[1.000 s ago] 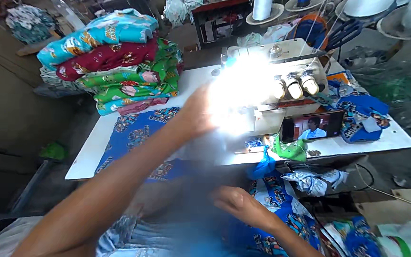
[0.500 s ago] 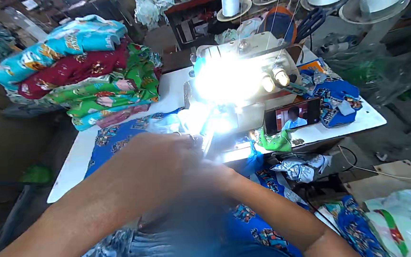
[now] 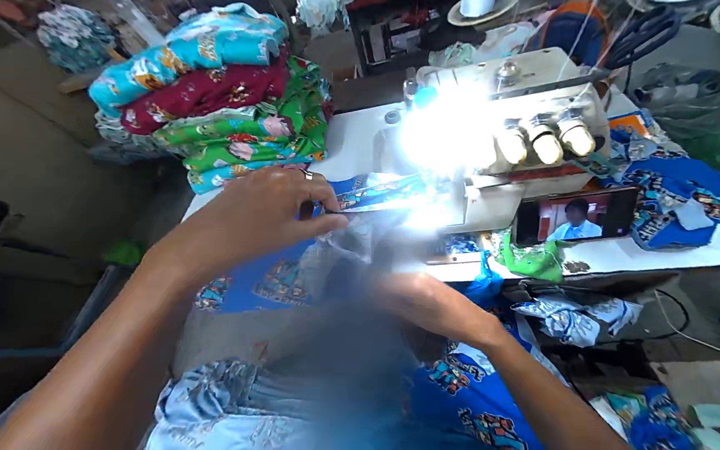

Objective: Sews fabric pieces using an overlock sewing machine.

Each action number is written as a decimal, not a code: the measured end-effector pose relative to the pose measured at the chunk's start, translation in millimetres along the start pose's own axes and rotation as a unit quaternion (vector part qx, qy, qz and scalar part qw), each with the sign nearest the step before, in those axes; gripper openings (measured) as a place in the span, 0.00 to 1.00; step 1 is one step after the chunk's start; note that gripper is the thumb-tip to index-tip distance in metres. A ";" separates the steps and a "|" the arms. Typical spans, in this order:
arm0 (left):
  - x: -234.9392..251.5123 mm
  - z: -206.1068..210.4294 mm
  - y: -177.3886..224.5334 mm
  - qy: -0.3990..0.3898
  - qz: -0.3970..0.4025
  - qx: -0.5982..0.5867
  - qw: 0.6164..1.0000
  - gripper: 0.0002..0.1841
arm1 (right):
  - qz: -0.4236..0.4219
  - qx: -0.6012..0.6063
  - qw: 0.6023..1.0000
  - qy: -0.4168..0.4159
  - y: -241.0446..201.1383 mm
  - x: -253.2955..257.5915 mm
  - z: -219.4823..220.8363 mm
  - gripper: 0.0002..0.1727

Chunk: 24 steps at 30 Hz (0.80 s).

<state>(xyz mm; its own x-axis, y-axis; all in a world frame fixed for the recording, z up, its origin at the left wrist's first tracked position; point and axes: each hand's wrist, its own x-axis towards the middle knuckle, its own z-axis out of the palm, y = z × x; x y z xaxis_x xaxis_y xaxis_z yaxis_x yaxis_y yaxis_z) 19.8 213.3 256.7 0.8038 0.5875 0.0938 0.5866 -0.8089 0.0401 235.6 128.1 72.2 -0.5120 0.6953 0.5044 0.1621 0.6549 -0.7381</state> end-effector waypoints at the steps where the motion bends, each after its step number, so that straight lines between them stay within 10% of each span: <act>1: -1.3 2.0 -6.4 -0.001 -0.010 -0.018 1.000 0.16 | -0.002 -0.014 0.999 0.038 0.7 -0.6 -6.0 0.12; 10: -2.2 8.2 2.7 0.025 -0.010 -0.039 0.999 0.20 | 0.004 -0.222 0.921 0.321 -7.4 31.5 -31.8 0.05; 24: -4.0 10.8 13.1 0.035 -0.004 0.041 0.999 0.19 | -0.034 -0.258 0.920 0.293 8.0 31.0 -42.7 0.08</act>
<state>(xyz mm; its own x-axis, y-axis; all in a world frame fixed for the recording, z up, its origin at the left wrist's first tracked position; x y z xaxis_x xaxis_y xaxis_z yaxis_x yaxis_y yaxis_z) 25.3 200.6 246.1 0.7915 0.5891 0.1628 0.6017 -0.7977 -0.0392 257.1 167.5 101.0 -0.0186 0.5887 0.8082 0.6034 0.6511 -0.4604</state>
